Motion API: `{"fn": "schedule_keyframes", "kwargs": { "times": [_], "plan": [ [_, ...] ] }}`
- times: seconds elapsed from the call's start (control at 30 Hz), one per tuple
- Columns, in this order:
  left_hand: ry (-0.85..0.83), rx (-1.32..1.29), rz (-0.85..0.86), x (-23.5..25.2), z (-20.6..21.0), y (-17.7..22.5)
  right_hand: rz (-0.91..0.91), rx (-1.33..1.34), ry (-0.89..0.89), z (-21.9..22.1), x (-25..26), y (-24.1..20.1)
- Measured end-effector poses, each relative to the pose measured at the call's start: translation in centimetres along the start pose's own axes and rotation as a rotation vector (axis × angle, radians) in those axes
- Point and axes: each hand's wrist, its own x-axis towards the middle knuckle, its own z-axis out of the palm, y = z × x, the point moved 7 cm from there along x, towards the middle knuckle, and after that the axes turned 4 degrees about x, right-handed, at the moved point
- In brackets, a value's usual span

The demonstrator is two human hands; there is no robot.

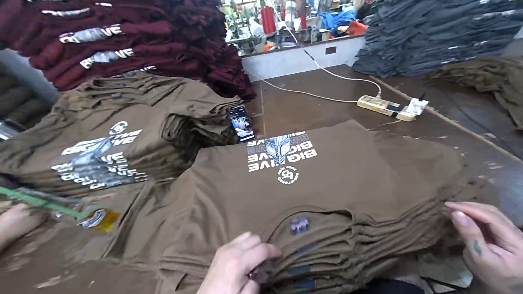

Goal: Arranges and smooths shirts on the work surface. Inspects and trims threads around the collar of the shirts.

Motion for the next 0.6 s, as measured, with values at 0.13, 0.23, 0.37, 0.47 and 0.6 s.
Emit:
{"fn": "schedule_keyframes", "kwargs": {
  "times": [0.13,0.23,0.37,0.47,0.6],
  "plan": [
    [-0.014,-0.006,-0.01,1.2,-0.7,0.6,-0.063,0.069,-0.136,3.0,1.1,-2.5],
    [0.184,-0.048,-0.063,4.3,-1.5,3.0,-0.021,-0.117,-0.161,4.1,1.5,-0.8],
    [-0.129,-0.095,-0.154,7.8,6.7,7.7,0.263,-0.302,-0.293,4.0,0.4,3.8],
    [-0.234,-0.668,-0.06,8.4,10.6,9.5,0.263,-0.258,-0.231,3.3,-1.1,4.5],
    [-0.224,-0.909,-0.174,8.4,9.8,7.9,0.214,-0.305,-0.089,3.8,-2.0,3.7]
  ]
}}
